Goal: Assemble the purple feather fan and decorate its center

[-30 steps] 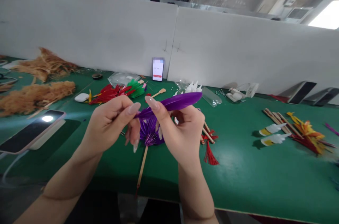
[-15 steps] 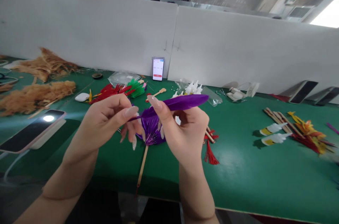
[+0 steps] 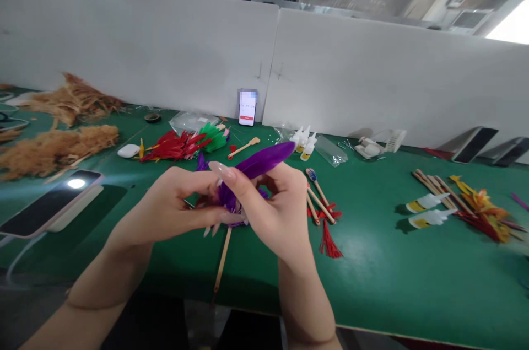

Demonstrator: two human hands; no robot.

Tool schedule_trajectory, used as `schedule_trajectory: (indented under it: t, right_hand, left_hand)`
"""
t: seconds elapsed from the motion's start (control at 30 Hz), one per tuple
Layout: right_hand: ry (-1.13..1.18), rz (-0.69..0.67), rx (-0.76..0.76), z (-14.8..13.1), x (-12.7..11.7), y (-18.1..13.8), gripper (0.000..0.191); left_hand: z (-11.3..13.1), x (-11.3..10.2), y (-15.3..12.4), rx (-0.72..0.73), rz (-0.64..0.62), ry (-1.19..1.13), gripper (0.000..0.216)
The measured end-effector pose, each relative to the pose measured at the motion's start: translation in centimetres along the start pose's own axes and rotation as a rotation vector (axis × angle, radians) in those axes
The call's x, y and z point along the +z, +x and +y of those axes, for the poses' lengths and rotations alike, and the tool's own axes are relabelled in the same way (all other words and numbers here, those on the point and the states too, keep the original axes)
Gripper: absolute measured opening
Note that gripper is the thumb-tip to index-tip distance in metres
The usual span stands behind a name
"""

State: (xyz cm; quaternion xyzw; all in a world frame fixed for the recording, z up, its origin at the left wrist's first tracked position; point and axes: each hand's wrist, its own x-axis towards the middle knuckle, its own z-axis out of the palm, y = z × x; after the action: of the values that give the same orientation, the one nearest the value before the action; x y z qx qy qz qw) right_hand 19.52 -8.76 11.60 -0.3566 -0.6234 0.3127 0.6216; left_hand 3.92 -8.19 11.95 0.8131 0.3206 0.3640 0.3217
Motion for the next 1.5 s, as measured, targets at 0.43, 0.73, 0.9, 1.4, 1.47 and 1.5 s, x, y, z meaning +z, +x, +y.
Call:
schedule_trajectory:
  t: [0.43, 0.73, 0.9, 1.4, 1.47, 1.5]
  right_hand:
    - [0.091, -0.268, 0.136, 1.7, -0.4, 1.4, 0.038]
    - [0.106, -0.552, 0.323, 2.1, 1.8, 0.4, 0.032]
    - [0.166, -0.525, 0.305, 1.9, 1.7, 0.3, 0.032]
    - [0.514, -0.494, 0.438, 0.7, 2.9, -1.0, 0.033]
    - [0.589, -0.515, 0.486, 0.6, 3.0, -1.1, 0.036]
    - [0.609, -0.519, 0.493, 0.6, 3.1, -1.2, 0.037]
  left_hand:
    - [-0.5, -0.1, 0.5, -0.138, 0.267, -0.317, 0.027]
    - [-1.8, -0.3, 1.2, 0.016, 0.533, -0.047, 0.032]
    - [-1.8, 0.0, 1.1, 0.014, 0.521, -0.182, 0.029]
    - [-1.7, 2.4, -0.3, 0.135, 0.874, -0.083, 0.037]
    - [-2.1, 2.3, -0.7, 0.178, 0.905, -0.044, 0.033]
    - [-2.4, 2.3, -0.8, 0.174, 0.911, -0.011, 0.031]
